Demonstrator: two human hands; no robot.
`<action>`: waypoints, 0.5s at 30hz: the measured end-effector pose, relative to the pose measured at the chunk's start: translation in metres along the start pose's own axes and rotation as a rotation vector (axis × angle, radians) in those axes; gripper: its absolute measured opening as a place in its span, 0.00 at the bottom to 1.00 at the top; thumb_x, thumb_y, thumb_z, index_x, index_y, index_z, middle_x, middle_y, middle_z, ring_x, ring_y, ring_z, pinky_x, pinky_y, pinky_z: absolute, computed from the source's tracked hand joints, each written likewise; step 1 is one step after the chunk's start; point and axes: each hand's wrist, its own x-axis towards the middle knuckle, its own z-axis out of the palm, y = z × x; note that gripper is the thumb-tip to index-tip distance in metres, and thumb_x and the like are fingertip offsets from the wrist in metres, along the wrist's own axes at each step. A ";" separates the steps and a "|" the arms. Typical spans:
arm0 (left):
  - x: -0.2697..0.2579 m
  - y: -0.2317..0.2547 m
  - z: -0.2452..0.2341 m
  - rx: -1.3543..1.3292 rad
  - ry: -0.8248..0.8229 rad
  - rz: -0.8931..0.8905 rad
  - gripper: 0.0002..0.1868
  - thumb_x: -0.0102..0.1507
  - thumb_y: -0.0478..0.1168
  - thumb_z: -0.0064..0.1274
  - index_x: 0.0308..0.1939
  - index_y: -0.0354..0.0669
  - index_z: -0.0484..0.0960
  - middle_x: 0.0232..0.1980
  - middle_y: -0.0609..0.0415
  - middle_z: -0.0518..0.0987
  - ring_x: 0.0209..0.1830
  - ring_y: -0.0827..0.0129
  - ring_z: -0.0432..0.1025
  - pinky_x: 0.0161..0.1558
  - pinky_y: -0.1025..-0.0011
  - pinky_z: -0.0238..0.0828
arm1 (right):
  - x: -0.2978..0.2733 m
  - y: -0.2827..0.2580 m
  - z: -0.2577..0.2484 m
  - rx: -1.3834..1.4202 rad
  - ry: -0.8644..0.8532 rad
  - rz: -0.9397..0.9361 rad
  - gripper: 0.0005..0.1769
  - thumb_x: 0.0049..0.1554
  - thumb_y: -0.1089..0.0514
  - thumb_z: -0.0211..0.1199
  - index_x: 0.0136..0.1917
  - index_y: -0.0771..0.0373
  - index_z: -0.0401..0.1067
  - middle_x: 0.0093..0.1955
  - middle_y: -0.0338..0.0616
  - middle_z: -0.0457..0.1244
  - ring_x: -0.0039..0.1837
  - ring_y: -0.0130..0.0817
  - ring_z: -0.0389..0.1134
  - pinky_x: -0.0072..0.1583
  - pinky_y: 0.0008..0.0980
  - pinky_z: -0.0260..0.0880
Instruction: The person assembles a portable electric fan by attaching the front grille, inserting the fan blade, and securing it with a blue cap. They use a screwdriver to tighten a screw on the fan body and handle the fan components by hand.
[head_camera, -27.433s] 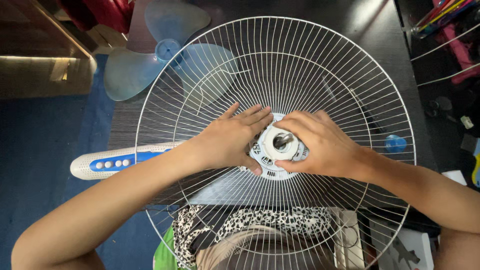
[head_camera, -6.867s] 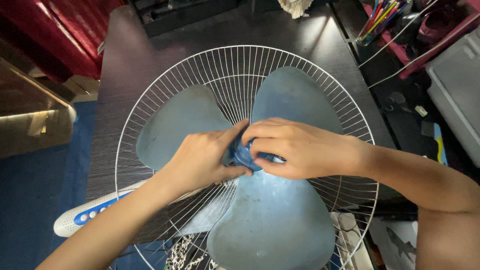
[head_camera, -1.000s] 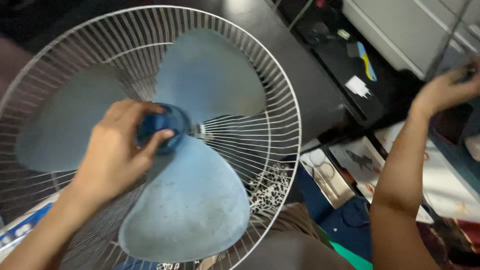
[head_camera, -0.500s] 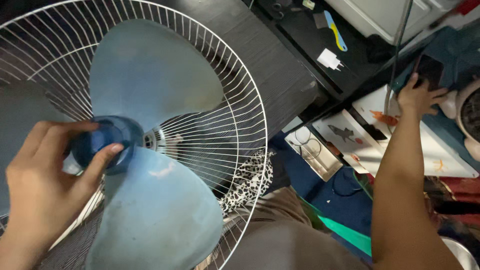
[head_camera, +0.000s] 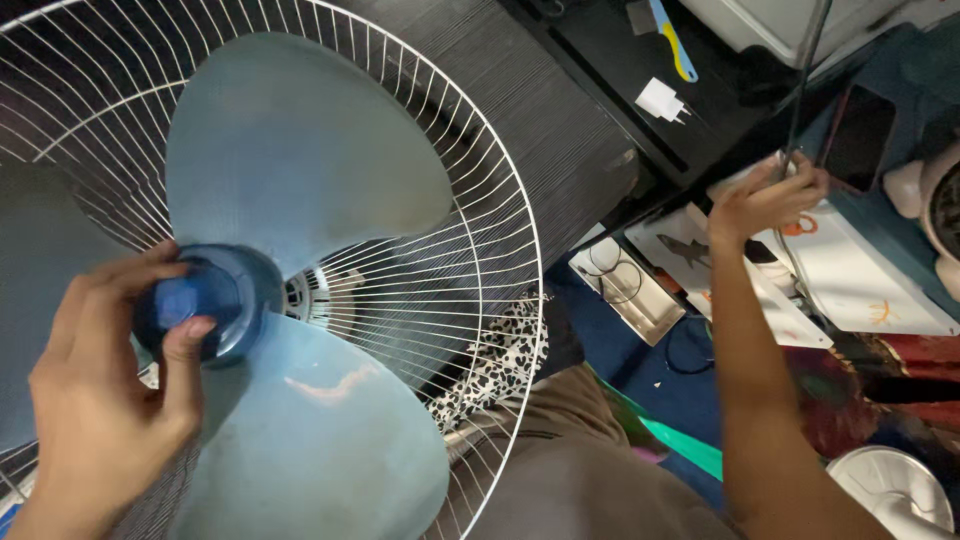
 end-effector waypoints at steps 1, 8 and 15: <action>-0.001 -0.003 0.002 0.011 0.016 0.010 0.17 0.64 0.33 0.61 0.55 0.30 0.77 0.61 0.40 0.80 0.56 0.52 0.78 0.55 0.64 0.76 | -0.004 -0.010 -0.003 0.091 0.017 -0.002 0.26 0.72 0.39 0.50 0.64 0.65 0.66 0.64 0.53 0.54 0.68 0.49 0.58 0.67 0.52 0.61; -0.009 -0.015 0.009 0.009 0.083 0.076 0.13 0.69 0.34 0.63 0.52 0.31 0.76 0.58 0.42 0.82 0.57 0.57 0.79 0.57 0.69 0.77 | 0.029 -0.111 -0.036 0.620 0.100 -0.120 0.18 0.76 0.51 0.52 0.67 0.68 0.62 0.64 0.50 0.56 0.67 0.42 0.58 0.71 0.42 0.55; -0.007 -0.012 0.008 0.000 0.102 0.050 0.14 0.67 0.34 0.65 0.49 0.30 0.77 0.55 0.42 0.83 0.54 0.57 0.80 0.55 0.69 0.77 | 0.046 -0.265 -0.121 1.160 -0.018 -0.327 0.15 0.70 0.53 0.58 0.64 0.65 0.64 0.63 0.47 0.57 0.61 0.37 0.58 0.63 0.36 0.58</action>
